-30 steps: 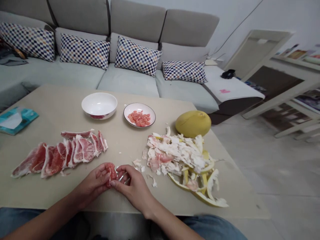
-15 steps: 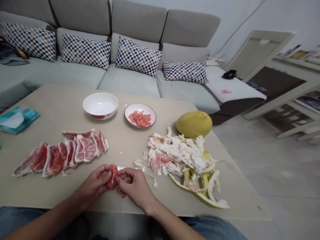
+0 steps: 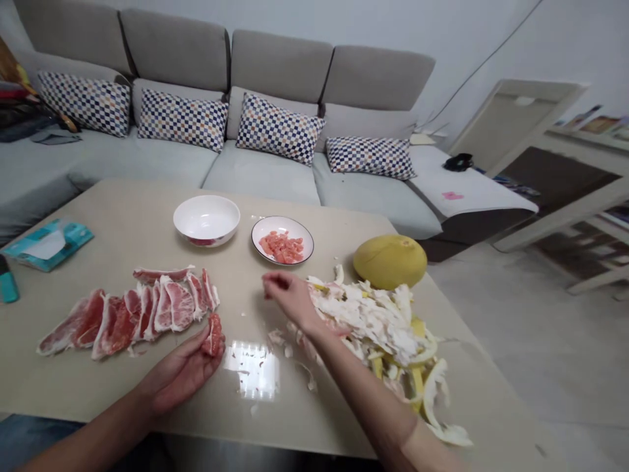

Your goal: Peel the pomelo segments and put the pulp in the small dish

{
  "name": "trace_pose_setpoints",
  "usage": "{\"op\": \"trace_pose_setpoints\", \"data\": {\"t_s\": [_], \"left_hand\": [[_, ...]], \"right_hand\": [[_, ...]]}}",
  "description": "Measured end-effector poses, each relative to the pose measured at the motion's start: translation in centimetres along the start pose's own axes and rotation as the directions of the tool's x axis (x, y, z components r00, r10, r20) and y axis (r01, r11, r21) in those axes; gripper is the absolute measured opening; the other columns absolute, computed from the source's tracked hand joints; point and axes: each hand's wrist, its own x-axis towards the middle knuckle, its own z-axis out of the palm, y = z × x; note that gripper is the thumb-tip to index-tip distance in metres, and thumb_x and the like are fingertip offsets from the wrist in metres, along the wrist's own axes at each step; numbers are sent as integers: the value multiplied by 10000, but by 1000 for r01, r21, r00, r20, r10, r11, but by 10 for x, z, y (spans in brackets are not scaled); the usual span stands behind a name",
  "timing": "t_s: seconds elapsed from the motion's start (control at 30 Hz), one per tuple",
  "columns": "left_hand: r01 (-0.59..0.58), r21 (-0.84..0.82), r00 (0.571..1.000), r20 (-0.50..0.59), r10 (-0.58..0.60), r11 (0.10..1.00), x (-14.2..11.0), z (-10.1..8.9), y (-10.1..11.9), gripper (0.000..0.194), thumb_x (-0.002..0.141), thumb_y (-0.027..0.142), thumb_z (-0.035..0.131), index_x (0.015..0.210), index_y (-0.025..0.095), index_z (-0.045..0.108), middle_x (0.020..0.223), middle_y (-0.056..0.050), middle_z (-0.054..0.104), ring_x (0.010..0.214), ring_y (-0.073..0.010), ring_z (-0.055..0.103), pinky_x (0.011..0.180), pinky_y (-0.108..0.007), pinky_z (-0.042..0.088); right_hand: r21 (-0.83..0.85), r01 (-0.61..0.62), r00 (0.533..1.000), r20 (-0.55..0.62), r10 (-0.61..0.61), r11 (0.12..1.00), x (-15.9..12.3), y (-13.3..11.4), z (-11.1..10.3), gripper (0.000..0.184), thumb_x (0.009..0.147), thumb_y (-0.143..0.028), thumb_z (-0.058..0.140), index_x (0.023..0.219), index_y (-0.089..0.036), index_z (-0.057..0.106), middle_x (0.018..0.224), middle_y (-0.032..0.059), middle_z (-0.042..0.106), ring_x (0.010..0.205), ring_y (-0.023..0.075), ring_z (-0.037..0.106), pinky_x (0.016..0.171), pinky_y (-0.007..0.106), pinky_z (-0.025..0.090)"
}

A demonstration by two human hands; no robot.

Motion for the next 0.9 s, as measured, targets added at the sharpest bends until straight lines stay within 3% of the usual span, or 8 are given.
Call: {"op": "trace_pose_setpoints", "data": {"t_s": [0.13,0.23,0.33,0.4,0.5,0.57,0.73,0.9], "left_hand": [[-61,-89,989,-143,48,994,3,7,12,212,920,152,512,722,134,589,732,-33,599,706,-103,629,771,-249,569],[-61,-156,982,-188,31,986,2,17,20,211,928,154,491,747,122,595,762,-61,630,745,-127,656,752,-255,583],[-64,-174,980,-195,29,983,-1,26,23,231,939,160,466,761,114,606,760,-70,644,762,-140,670,773,-272,581],[-73,-166,983,-181,42,983,-2,30,24,242,944,180,461,777,112,622,784,-77,663,781,-150,679,812,-300,571],[-99,-184,988,-132,76,978,-3,33,21,232,945,204,466,829,122,650,892,-85,699,918,-188,681,916,-361,526],[-115,-215,992,-83,99,970,-4,35,20,240,954,219,449,881,139,664,999,-81,707,1027,-203,656,964,-381,489],[-139,-246,985,64,159,959,-8,45,20,390,978,166,330,805,177,679,1157,-42,683,1162,-206,591,1008,-416,437],[-204,-193,968,105,226,960,8,70,23,398,961,134,329,843,202,703,1147,-36,692,1186,-208,574,1003,-381,442]], "right_hand": [[-162,46,974,-211,-80,986,87,-1,-27,215,723,-215,564,874,-115,682,909,123,695,875,241,632,862,406,466],[-240,110,955,-242,-169,964,100,-6,-32,186,692,-176,584,830,-118,694,1033,163,671,1010,287,592,923,429,422],[-262,211,949,-176,-261,942,61,-17,-19,182,765,-203,563,878,-145,693,1035,128,674,967,242,603,876,382,456],[-239,280,950,-67,-304,930,17,-27,-2,173,823,-248,547,896,-184,690,900,60,701,795,181,631,741,308,500],[-129,396,914,151,-376,909,-42,-41,22,159,881,-244,522,903,-202,674,839,34,680,752,154,622,675,264,493],[-92,380,920,139,-365,921,-66,-47,33,138,870,-232,556,972,-203,645,804,25,657,676,141,599,617,252,485],[-109,407,913,12,-408,907,-78,-51,44,236,847,-191,583,1081,-203,551,856,26,593,640,127,562,616,259,486],[-134,470,880,-6,-475,873,-70,-60,43,252,849,-215,589,1095,-211,537,902,38,596,695,146,575,660,275,486]]}}
